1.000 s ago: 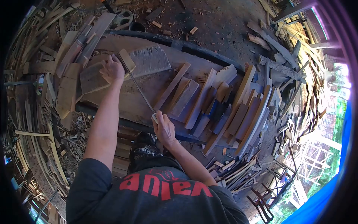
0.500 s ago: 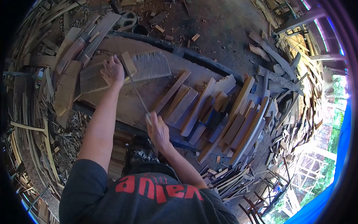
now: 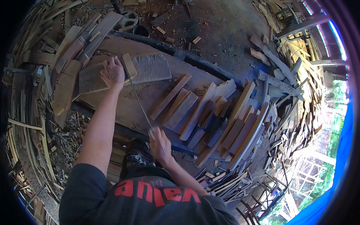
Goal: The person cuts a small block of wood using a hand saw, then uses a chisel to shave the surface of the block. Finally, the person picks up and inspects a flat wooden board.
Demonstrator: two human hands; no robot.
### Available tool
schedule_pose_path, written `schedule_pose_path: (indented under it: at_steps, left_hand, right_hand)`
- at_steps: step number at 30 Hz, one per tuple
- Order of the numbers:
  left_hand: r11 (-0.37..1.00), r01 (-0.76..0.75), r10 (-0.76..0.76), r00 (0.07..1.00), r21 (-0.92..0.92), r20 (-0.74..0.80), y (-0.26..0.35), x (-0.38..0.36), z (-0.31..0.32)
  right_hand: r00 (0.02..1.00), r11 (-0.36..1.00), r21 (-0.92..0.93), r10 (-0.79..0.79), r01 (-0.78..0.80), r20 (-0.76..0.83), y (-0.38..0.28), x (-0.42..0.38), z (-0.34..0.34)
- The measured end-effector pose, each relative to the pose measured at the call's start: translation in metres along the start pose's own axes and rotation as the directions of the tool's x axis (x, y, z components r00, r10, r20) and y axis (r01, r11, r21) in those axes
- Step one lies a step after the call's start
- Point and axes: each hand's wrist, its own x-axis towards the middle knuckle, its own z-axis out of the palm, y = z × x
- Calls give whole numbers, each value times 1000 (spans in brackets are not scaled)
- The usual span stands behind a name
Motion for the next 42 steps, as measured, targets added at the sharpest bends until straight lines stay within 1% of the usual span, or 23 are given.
schedule_pose_path:
  at_steps: [2, 4, 6, 8, 11, 13, 14, 15, 16, 18, 21, 23, 25, 26, 27, 28, 29, 31, 33, 36, 38, 39, 42]
  left_hand:
    - [1000, 4, -4, 1000, 25, 27, 1, 1, -3]
    - [999, -10, 8, 999, 50, 43, 2, 4, -3]
    - [1000, 0, 0, 1000, 1, 8, -1, 1, 1]
    - [1000, 26, -26, 1000, 11, 17, 0, 0, -1]
    - [999, 38, -38, 999, 3, 9, 6, -1, -3]
    - [999, 35, -35, 999, -34, 2, 6, -1, -6]
    - [998, 63, -63, 998, -18, -22, 8, 1, -7]
    - [999, 50, -50, 999, -9, 8, 8, 3, -8]
    - [1000, 22, -22, 999, 1, 47, 4, 3, -8]
    - [1000, 28, -27, 999, -9, 33, 2, 4, -10]
    - [999, 48, -47, 998, -21, 47, 6, 0, -10]
    - [999, 49, -49, 998, -3, 51, 7, 0, -11]
    - [998, 66, -66, 998, 15, -2, 8, 0, -8]
    - [998, 63, -63, 998, 6, 3, 8, -1, -6]
    - [999, 51, -51, 998, 11, -44, 9, -1, -5]
    - [999, 44, -42, 995, 25, -87, 7, -1, -4]
    - [999, 45, -42, 996, 32, -77, 3, -3, -2]
    - [999, 12, -10, 999, 34, -48, 6, -1, -6]
    - [999, 34, -32, 998, 31, -46, 6, 3, -2]
    - [999, 48, -47, 997, 24, -63, 7, -2, 0]
    - [998, 59, -59, 993, 0, -98, 9, 1, -1]
    - [998, 58, -57, 994, 8, -89, 8, 0, 0]
    - [998, 50, -48, 998, 41, -35, 6, -1, -5]
  right_hand:
    - [1000, 1000, 1, 16, -16, 19, 7, -16, -3]
    - [1000, 1000, 10, -9, 9, -21, 3, -2, 2]
    - [997, 998, 20, -65, 66, -31, 2, 39, 19]
    - [999, 998, -30, -48, 49, 20, -10, 89, 35]
    - [998, 999, -1, -54, 54, -19, -10, 65, 17]
    - [994, 997, 7, -73, 73, -78, 6, 5, -5]
    - [999, 999, -14, -32, 31, -42, 9, -11, -15]
    - [1000, 999, -31, 16, -16, 0, 7, -19, -23]
    - [998, 997, -55, 52, -51, 21, -1, -12, -26]
    - [999, 999, 13, -30, 31, -23, 5, 20, 1]
    - [995, 996, 21, -82, 83, -56, -5, 88, 38]
    - [996, 996, -21, -85, 85, -7, -12, 99, 35]
    - [999, 999, -17, -39, 39, -13, -10, 62, 9]
    - [998, 999, -7, -43, 42, -46, -6, 27, -8]
    - [996, 999, 3, -53, 54, -75, -4, 9, -20]
    - [996, 998, -1, -56, 56, -67, 2, 9, -17]
    - [997, 999, 17, -44, 45, -60, 7, 6, -11]
    - [997, 994, 70, -77, 79, -24, 10, 38, 9]
    - [992, 992, 2, -123, 124, -37, 3, 96, 42]
    - [995, 995, -29, -99, 98, -5, -9, 103, 30]
    - [998, 998, 34, -59, 60, -20, -5, 50, -1]
    - [999, 999, 16, -39, 40, -30, 1, 15, -16]
    - [1000, 1000, -2, -2, 2, -10, 4, 0, -22]
